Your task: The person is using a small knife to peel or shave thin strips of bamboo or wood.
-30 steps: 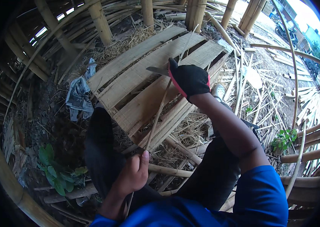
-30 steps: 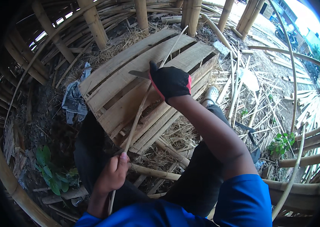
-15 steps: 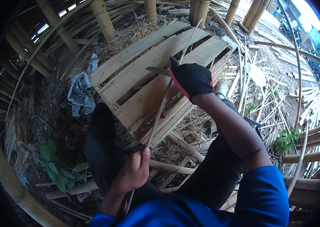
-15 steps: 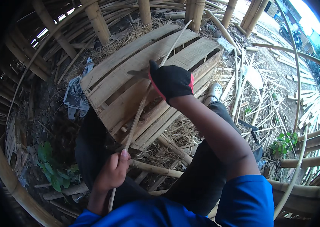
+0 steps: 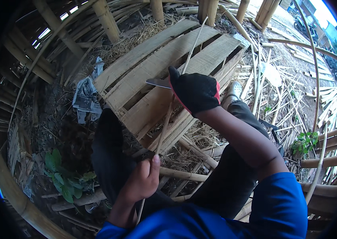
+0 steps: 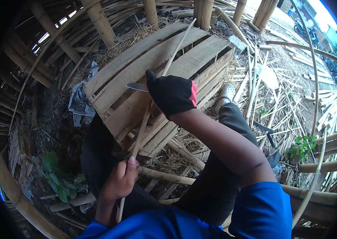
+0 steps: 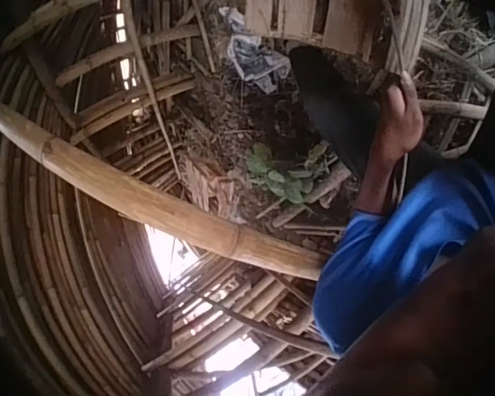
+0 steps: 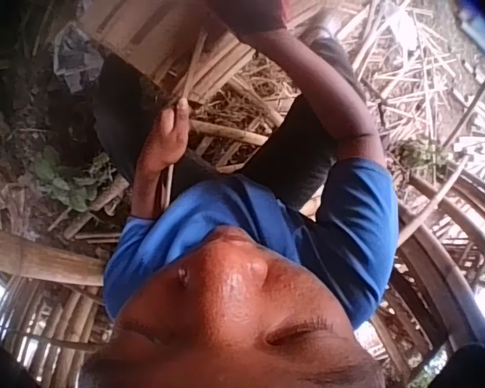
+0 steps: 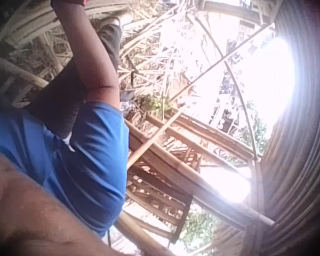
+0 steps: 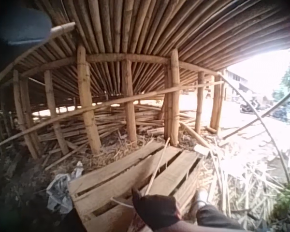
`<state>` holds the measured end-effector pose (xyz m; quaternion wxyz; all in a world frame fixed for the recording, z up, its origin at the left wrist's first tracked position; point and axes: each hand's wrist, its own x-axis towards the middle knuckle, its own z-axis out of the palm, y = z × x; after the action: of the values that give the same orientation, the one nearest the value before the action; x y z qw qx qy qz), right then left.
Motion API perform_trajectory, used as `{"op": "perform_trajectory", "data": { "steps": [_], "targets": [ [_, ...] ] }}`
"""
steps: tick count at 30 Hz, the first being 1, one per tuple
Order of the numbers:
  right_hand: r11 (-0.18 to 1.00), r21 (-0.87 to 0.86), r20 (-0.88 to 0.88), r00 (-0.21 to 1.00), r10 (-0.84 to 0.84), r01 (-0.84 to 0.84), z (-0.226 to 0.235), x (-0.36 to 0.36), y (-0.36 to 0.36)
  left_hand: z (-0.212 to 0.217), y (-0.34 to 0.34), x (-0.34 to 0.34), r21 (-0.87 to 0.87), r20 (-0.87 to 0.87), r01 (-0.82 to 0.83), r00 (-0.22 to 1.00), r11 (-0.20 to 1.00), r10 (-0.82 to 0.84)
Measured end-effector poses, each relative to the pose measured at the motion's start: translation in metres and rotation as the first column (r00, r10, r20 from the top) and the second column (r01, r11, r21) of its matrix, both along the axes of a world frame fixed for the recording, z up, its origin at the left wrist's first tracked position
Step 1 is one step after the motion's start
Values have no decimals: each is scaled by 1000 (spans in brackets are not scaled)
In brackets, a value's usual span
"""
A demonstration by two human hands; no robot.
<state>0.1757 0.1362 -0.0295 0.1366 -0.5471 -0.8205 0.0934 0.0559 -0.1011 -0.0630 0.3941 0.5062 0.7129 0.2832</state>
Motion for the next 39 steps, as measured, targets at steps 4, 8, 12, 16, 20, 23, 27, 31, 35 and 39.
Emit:
{"op": "perform_trajectory", "data": {
  "steps": [4, 8, 12, 16, 20, 23, 27, 31, 35, 39],
  "targets": [
    [994, 88, -18, 998, -67, 68, 14, 16, 38, 2, 2, -1, -57, 68, -37, 997, 998, 41],
    [1000, 2, 15, 1000, 2, -2, 6, 2, -11, -3, 2, -2, -44, 36, -19, 999, 999, 20],
    [975, 222, 31, 999, -9, 2, 2, 18, 33, 0, 2, -1, -28, 40, -25, 999, 999, 26],
    [998, 60, -7, 1000, 15, -15, -2, 2, -13, -1, 5, 0, -76, 39, -7, 999, 997, 10],
    [988, 154, 51, 998, -24, 16, 9, 15, 31, 6, 4, 2, -37, 23, -46, 999, 998, 47],
    [992, 125, -20, 1000, -17, 19, -5, 5, -3, 6, 6, 3, -85, 31, -41, 999, 996, 43],
    [990, 130, 19, 998, 54, -56, 2, 9, 1, -4, 3, 0, -89, 29, -69, 997, 994, 72],
    [999, 44, 26, 999, -23, 22, 3, 11, 10, 9, 5, 5, -63, 17, -64, 998, 996, 65],
    [994, 75, 7, 997, 75, -75, 4, 6, -9, 12, 7, 5, -130, 28, -77, 996, 989, 81],
    [981, 190, 45, 998, 37, -45, 4, 23, 24, 8, 6, 8, -35, -22, -58, 998, 998, 57]
  ]
}}
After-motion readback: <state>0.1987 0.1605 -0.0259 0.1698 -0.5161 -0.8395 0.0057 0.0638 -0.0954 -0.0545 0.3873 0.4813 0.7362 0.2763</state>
